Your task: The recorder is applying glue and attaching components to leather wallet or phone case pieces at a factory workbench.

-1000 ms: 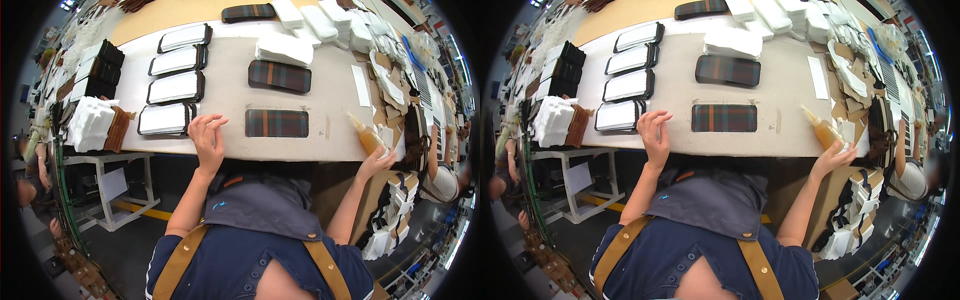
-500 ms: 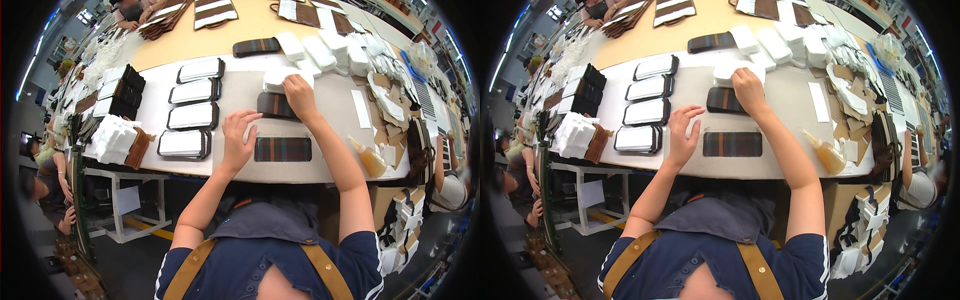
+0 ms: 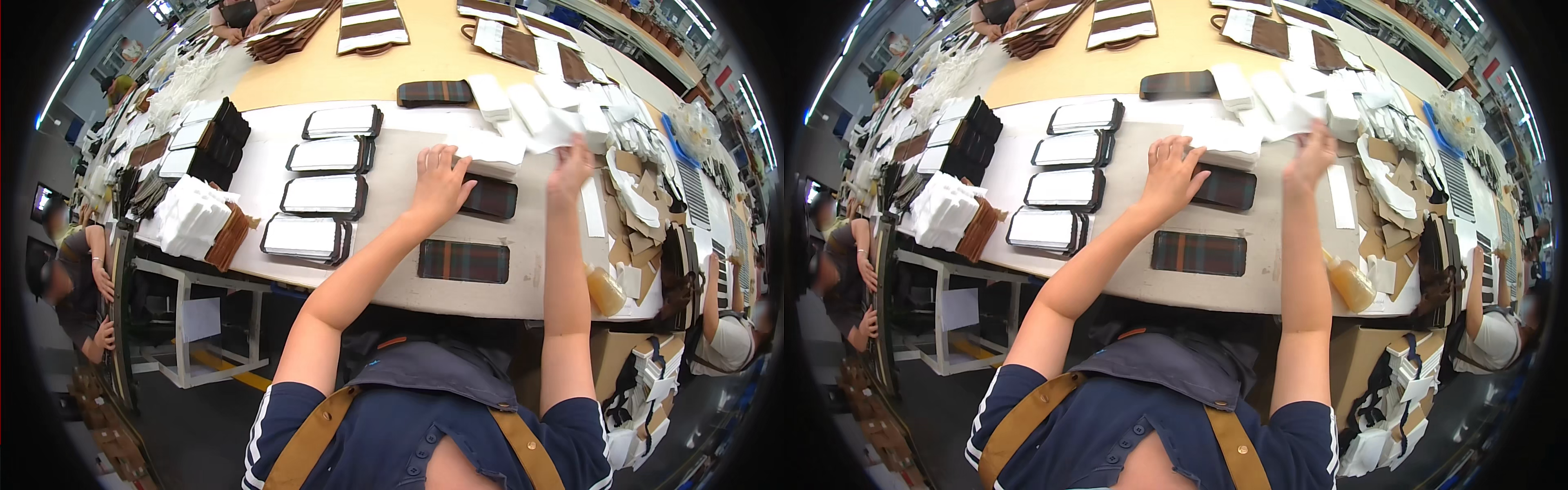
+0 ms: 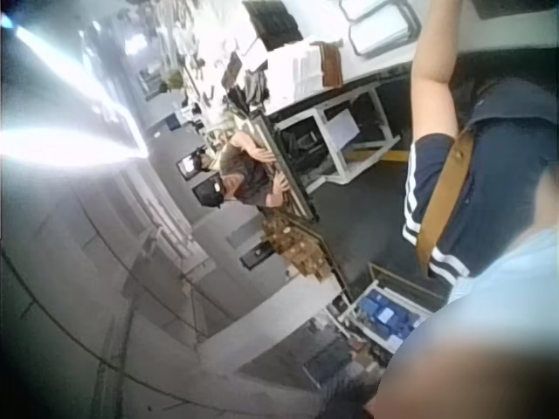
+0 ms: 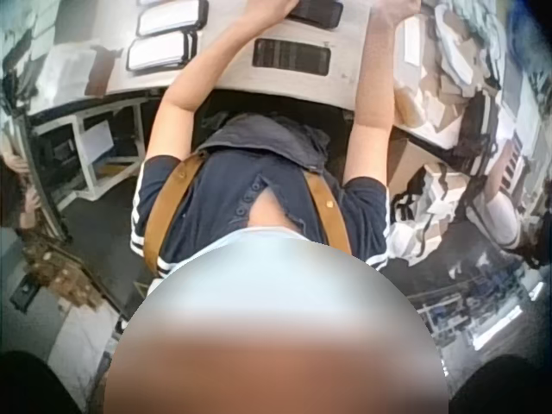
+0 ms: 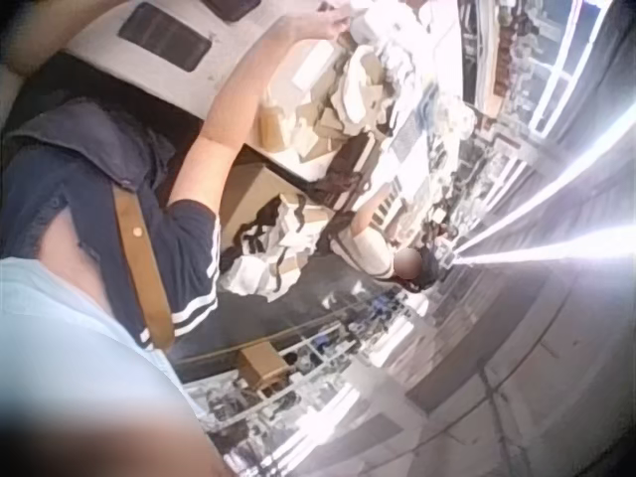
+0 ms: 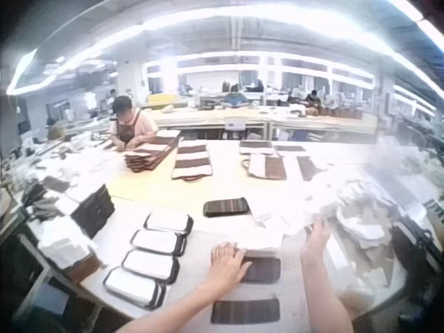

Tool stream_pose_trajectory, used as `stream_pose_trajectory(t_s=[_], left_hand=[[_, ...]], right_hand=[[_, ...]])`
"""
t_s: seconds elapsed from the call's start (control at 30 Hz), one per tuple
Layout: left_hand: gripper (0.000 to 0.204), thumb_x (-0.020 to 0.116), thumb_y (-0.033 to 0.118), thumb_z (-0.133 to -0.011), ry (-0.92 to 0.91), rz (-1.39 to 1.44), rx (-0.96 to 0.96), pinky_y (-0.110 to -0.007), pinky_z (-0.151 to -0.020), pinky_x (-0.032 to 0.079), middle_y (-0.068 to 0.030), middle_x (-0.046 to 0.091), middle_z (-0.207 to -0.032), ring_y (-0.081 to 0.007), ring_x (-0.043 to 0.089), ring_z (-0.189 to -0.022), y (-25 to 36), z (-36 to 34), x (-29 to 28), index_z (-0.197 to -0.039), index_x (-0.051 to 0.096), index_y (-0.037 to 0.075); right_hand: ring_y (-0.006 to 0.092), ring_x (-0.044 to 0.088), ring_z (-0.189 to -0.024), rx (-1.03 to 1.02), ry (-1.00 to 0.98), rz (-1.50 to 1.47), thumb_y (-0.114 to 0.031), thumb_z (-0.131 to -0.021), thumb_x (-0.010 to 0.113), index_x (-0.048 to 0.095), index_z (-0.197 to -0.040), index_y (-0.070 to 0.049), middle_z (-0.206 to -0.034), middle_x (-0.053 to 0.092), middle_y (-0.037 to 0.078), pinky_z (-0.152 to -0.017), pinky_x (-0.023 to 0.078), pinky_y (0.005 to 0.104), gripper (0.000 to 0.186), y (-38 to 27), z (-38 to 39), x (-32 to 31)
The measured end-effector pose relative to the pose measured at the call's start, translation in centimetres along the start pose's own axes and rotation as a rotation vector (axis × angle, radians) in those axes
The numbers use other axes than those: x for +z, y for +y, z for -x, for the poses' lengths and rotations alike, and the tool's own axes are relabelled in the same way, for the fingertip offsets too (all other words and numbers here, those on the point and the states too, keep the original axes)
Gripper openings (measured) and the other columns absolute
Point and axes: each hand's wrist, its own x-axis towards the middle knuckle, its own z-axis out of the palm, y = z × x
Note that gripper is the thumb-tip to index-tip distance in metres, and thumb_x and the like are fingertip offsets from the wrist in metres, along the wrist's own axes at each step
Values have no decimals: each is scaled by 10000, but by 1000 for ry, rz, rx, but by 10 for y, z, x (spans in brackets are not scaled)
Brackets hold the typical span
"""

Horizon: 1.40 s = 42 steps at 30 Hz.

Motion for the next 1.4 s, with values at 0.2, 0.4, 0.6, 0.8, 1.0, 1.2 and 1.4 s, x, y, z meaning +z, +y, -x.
stream_pose_trajectory(t_s=[0.2, 0.4, 0.6, 0.8, 1.0, 1.2, 1.4], left_hand=[[586, 687, 368, -1020, -105, 965, -156, -453, -1119, 421, -152, 607, -1392, -283, 549, -1305, 47, 7, -51, -1462, 531, 16], [394, 622, 313, -1080, -242, 1598, -679, -301, -974, 523, -46, 704, -1212, -119, 656, -1093, 80, 42, -83, -1314, 660, -2], [336, 609, 252, -1088, -321, 1656, -677, -297, -978, 523, -39, 708, -1203, -106, 651, -1101, 75, 50, -113, -1305, 664, 2], [335, 626, 271, -1079, -372, 1708, -704, -303, -979, 516, -39, 697, -1229, -105, 639, -1124, 61, 61, -113, -1304, 664, 25], [337, 624, 300, -1078, -376, 1658, -803, -289, -953, 505, -37, 697, -1220, -98, 630, -1128, 55, 74, -105, -1293, 668, 45], [294, 592, 252, -1097, -374, 1213, -495, -292, -952, 502, -28, 700, -1209, -105, 621, -1087, 60, 66, -109, -1260, 672, 21], [293, 564, 263, -1110, -235, 1177, -388, -276, -936, 492, -40, 724, -1178, -104, 621, -1045, 60, 65, -113, -1167, 695, 7]], right_hand=[[204, 632, -966, -771, -477, 598, -118, -971, 726, 680, -992, -70, -1131, 666, 93, -841, 505, 352, 70, -87, 104, 5], [295, 595, -1169, -1123, -1011, 1011, -244, -881, 820, 721, -1127, -91, -1288, 623, 147, -1007, 445, 451, 306, -96, 177, -40], [273, 523, -1328, -24, -696, 417, -567, -1008, 644, 447, -1490, 11, -1418, 548, 165, -1151, 392, 441, 778, -94, 191, -54], [219, 523, -1373, 868, -880, -98, -359, -1025, 693, 432, -1511, -9, -1491, 526, 161, -1122, 427, 358, 653, -80, 167, -109], [164, 633, -1108, 630, -691, -107, -216, -994, 733, 614, -1344, -20, -1211, 683, 77, -1009, 485, 303, 418, -116, 204, -42], [52, 590, -999, 480, -721, 302, -98, -960, 749, 704, -1233, -30, -1058, 665, -22, -900, 463, 219, 285, -103, 197, -61], [101, 559, -1087, 283, -1080, 373, -83, -902, 798, 702, -1203, -8, -1164, 630, 17, -1003, 404, 259, 325, -97, 188, -74]])
